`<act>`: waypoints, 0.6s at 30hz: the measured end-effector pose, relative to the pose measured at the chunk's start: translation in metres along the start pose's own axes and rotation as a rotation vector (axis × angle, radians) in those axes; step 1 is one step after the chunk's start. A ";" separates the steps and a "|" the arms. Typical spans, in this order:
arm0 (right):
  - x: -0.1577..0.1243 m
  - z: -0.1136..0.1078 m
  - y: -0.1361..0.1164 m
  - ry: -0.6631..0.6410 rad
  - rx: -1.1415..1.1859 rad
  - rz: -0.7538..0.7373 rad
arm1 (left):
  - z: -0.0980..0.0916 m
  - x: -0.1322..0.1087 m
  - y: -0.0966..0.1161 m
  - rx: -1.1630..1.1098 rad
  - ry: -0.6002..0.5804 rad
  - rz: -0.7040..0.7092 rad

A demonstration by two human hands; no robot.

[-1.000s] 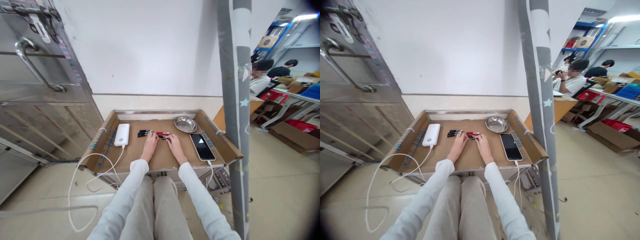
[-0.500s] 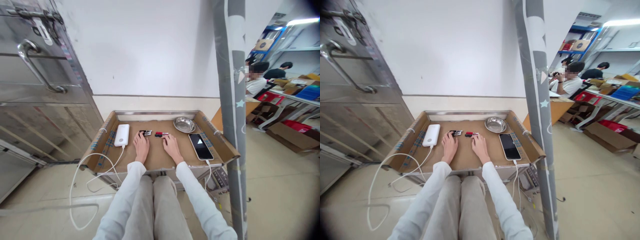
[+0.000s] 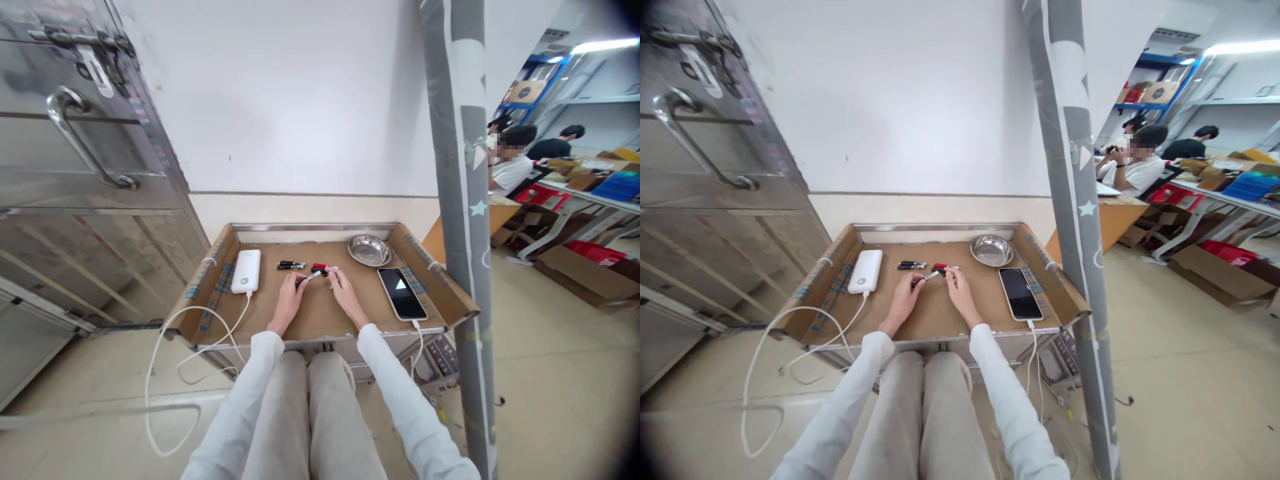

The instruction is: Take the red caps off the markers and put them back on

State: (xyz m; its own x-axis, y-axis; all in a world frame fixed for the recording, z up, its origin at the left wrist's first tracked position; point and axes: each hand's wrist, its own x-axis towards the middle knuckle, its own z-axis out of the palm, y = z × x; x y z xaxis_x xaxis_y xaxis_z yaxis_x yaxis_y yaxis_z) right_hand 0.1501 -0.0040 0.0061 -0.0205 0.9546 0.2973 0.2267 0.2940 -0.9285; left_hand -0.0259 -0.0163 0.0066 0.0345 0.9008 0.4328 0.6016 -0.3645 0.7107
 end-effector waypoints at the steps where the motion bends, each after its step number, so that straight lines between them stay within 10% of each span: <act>1: -0.001 0.001 -0.001 -0.028 0.113 0.064 | 0.002 0.000 0.006 -0.066 -0.032 0.039; 10: -0.004 -0.010 -0.002 -0.146 0.807 0.449 | 0.008 0.029 0.058 -0.343 0.001 0.037; 18: -0.002 -0.016 0.003 -0.108 0.780 0.446 | -0.013 0.029 0.040 -0.422 0.103 -0.076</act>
State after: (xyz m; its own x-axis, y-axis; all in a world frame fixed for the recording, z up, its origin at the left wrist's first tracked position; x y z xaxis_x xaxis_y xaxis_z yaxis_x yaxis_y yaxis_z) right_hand 0.1666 -0.0061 0.0064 -0.1892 0.9755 -0.1122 -0.4885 -0.1926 -0.8510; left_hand -0.0114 -0.0079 0.0554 -0.0900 0.9082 0.4087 0.2195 -0.3822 0.8976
